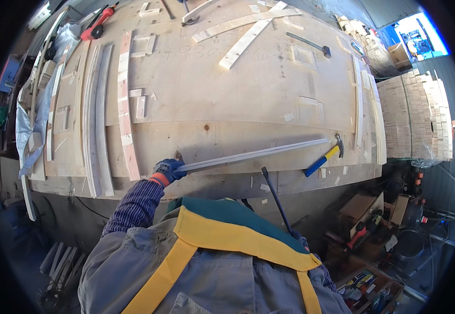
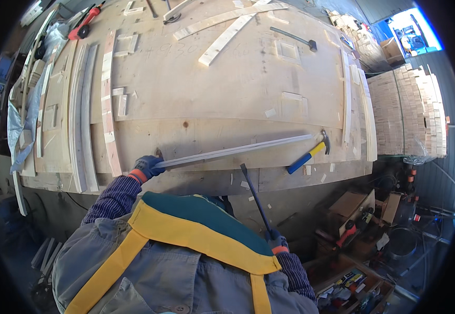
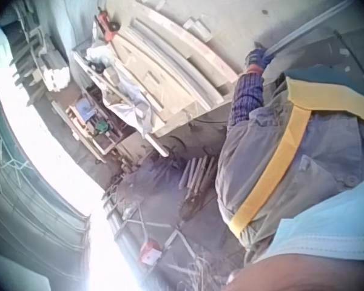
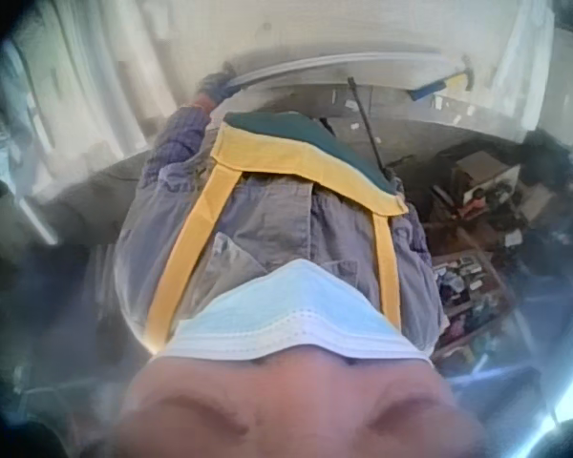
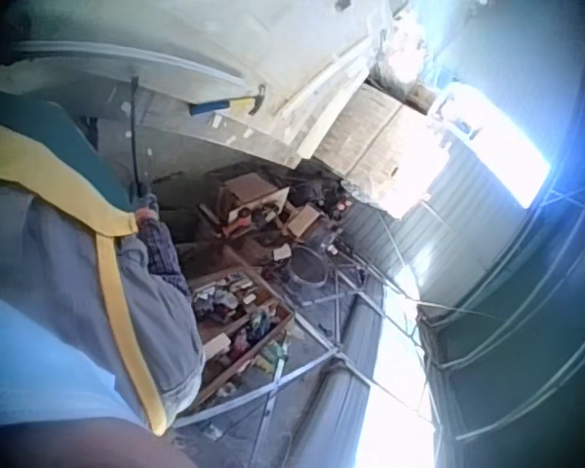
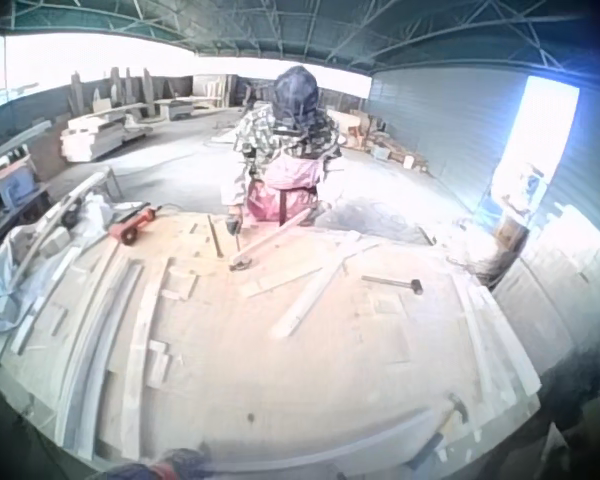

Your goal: The person uses a crowbar and hammer to pry apart two thin wooden planks that are stuck together on a workbench. After separating them, the person places the planks aside and picks up another plank to inspect it.

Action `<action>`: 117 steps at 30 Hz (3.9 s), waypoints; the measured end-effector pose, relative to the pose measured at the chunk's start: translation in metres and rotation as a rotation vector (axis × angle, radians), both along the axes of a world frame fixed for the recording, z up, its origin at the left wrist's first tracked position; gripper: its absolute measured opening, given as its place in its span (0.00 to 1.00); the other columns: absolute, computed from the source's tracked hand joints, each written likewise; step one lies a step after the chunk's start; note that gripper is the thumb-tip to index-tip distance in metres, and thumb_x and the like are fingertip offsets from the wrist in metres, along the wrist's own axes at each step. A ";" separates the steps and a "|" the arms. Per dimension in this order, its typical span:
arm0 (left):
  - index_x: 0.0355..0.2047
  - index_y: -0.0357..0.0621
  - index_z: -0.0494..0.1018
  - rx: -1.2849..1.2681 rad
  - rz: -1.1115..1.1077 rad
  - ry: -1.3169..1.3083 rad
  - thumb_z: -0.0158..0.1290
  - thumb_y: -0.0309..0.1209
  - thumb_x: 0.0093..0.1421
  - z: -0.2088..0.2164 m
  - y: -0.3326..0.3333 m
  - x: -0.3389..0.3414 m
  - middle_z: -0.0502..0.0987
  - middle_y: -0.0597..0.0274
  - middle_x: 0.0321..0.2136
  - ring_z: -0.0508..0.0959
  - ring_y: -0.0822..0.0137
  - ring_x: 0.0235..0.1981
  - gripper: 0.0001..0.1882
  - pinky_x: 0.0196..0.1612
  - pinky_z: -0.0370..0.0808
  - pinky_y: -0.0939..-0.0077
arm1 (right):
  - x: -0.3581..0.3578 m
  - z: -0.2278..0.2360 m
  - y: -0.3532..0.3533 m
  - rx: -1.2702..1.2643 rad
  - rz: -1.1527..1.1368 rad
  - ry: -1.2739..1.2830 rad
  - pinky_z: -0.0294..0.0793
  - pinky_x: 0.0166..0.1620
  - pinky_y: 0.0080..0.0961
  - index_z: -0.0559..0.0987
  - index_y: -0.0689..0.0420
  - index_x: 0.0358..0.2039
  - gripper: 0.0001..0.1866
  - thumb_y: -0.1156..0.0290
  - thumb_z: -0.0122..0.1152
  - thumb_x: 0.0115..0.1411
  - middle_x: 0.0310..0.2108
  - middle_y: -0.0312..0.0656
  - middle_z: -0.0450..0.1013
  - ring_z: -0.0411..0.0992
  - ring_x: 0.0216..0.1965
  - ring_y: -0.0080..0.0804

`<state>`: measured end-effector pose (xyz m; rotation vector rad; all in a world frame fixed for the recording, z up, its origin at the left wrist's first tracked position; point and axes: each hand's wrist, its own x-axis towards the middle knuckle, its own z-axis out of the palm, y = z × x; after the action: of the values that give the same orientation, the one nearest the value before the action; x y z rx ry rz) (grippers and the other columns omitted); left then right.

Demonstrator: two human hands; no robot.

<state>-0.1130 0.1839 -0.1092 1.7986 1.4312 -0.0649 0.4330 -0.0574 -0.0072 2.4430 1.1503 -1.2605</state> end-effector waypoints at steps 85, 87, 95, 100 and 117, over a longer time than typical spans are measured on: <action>0.41 0.53 0.73 0.090 -0.102 0.232 0.56 0.51 0.51 -0.019 0.043 0.026 0.73 0.62 0.39 0.73 0.58 0.42 0.22 0.40 0.70 0.53 | -0.135 0.074 0.168 0.151 -0.068 0.284 0.64 0.54 0.23 0.64 0.57 0.60 0.25 0.76 0.50 0.61 0.54 0.45 0.69 0.67 0.54 0.29; 0.40 0.53 0.73 0.173 -0.069 0.219 0.55 0.46 0.52 -0.014 0.039 0.027 0.74 0.62 0.38 0.74 0.59 0.41 0.18 0.38 0.70 0.54 | -0.136 0.072 0.171 0.216 -0.157 0.339 0.63 0.55 0.23 0.65 0.58 0.59 0.24 0.75 0.50 0.62 0.55 0.45 0.68 0.67 0.56 0.30; 0.45 0.56 0.71 0.048 -0.221 0.318 0.58 0.44 0.49 -0.009 0.064 0.038 0.73 0.65 0.39 0.73 0.61 0.43 0.22 0.43 0.68 0.60 | -0.114 0.097 0.155 0.232 0.067 0.322 0.64 0.56 0.25 0.65 0.59 0.59 0.24 0.73 0.52 0.62 0.55 0.46 0.68 0.66 0.56 0.32; 0.40 0.56 0.74 0.111 -0.215 0.269 0.60 0.42 0.48 -0.006 0.066 0.038 0.75 0.65 0.37 0.74 0.63 0.42 0.18 0.40 0.70 0.63 | -0.098 0.102 0.119 0.171 -0.302 0.623 0.60 0.59 0.25 0.63 0.60 0.60 0.25 0.81 0.50 0.61 0.58 0.45 0.64 0.63 0.59 0.33; 0.50 0.52 0.68 0.119 -0.180 0.106 0.55 0.53 0.51 0.007 0.065 0.027 0.73 0.57 0.43 0.73 0.55 0.46 0.29 0.47 0.68 0.52 | -0.050 -0.022 0.008 0.284 -0.518 0.889 0.57 0.61 0.30 0.62 0.58 0.61 0.28 0.76 0.54 0.61 0.60 0.46 0.61 0.59 0.61 0.37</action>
<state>-0.0861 0.2492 -0.1023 2.0458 1.3671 -0.1733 0.3829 -0.0493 -0.0290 2.4994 0.8741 -2.6815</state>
